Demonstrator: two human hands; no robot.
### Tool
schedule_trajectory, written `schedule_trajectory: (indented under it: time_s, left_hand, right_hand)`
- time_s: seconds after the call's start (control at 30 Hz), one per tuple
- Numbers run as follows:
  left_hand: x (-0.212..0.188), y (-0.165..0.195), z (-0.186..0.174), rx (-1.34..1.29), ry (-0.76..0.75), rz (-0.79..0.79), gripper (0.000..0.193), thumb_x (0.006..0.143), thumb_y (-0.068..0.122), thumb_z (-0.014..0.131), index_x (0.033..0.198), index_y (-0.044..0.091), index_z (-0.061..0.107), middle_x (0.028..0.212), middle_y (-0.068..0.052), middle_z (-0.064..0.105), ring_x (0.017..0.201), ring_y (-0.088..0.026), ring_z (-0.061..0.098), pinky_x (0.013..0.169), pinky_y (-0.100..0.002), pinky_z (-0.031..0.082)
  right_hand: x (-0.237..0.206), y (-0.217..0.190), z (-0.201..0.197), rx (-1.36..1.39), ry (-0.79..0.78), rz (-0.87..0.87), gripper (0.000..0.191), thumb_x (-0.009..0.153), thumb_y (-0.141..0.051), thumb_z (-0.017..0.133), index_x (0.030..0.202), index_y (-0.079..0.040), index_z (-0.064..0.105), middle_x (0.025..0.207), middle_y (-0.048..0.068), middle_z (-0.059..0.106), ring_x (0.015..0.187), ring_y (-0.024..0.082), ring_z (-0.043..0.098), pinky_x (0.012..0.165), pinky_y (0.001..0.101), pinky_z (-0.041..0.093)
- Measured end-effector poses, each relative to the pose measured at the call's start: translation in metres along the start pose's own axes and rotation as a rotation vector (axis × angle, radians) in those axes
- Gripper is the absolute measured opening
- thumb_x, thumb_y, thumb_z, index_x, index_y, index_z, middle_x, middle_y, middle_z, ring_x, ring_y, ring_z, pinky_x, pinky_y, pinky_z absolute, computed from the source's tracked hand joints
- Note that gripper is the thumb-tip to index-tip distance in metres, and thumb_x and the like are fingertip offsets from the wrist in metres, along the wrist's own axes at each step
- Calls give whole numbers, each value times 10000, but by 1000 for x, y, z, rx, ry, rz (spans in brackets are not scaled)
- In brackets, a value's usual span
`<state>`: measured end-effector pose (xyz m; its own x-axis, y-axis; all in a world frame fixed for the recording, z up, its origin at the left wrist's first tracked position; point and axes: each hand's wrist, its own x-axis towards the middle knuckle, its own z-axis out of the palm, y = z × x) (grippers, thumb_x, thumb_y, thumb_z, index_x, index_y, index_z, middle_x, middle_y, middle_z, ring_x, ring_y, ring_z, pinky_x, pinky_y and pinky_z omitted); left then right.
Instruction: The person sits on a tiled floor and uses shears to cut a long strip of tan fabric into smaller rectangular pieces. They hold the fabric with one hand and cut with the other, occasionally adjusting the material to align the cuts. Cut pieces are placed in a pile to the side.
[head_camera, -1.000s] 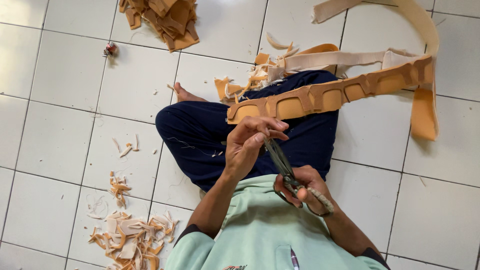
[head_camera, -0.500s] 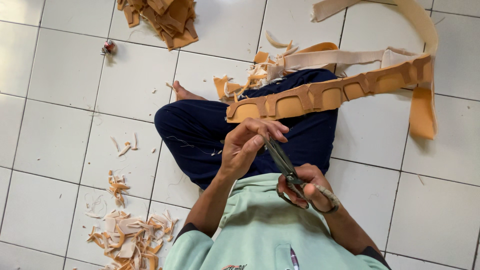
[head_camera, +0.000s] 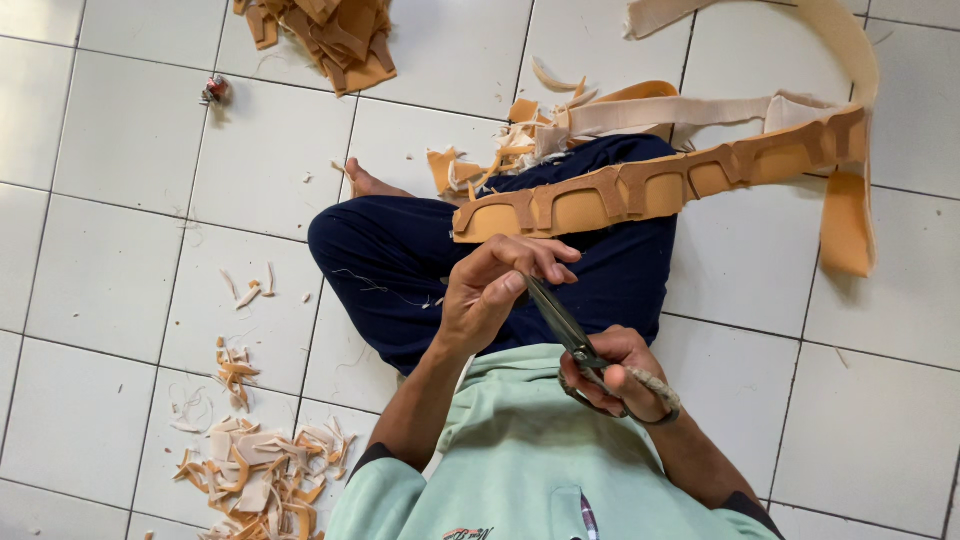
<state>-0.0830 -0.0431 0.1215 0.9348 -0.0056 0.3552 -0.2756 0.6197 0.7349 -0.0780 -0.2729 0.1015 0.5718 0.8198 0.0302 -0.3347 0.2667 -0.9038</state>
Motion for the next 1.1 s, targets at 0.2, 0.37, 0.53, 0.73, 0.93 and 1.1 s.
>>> schedule_trajectory:
  time_s: [0.2,0.37,0.53,0.73,0.93,1.1]
  left_hand:
    - [-1,-2,-7,84,27,-10,193,1118,205,563,1080,17,583,1089,-141,649,1299,-328,616,1053,-479,584]
    - [2,-7,-10,63,64,-21,164,1126,183,565,1077,26,571,1101,-137,647,1302,-333,620,1083,-481,563]
    - [4,-13,-8,-49,118,8,139,1095,173,594,1061,57,527,1099,-123,639,1277,-313,628,1050,-488,591]
    - [20,-29,-26,-277,355,-55,138,1101,145,580,1029,46,516,1108,-134,644,1194,-282,650,925,-450,619]
    - [-5,-77,-72,82,634,-388,204,1051,179,569,1158,7,553,1202,-179,643,1123,-278,660,881,-394,639]
    - [-31,-136,-86,-311,847,-701,412,976,291,627,1271,9,567,1231,-186,674,1139,-297,690,911,-384,626]
  right_hand:
    - [-3,4,-2,-150,84,-21,687,959,-641,637,822,32,671,448,-53,485,327,29,432,342,207,317]
    - [-6,8,-6,11,167,-22,710,942,-658,634,858,47,653,516,-36,501,363,18,423,344,179,323]
    - [-11,10,-9,148,218,2,738,929,-660,646,906,77,609,599,-6,518,406,18,454,342,180,369]
    - [-5,17,-9,99,172,-9,740,935,-652,643,942,87,615,622,10,539,418,34,476,355,194,388]
    - [-11,9,-20,29,448,-45,621,1001,-569,594,1014,51,603,663,2,537,448,33,454,380,197,371]
    - [-8,21,-25,-47,679,109,535,1035,-512,514,996,11,615,662,-10,529,442,32,443,392,199,357]
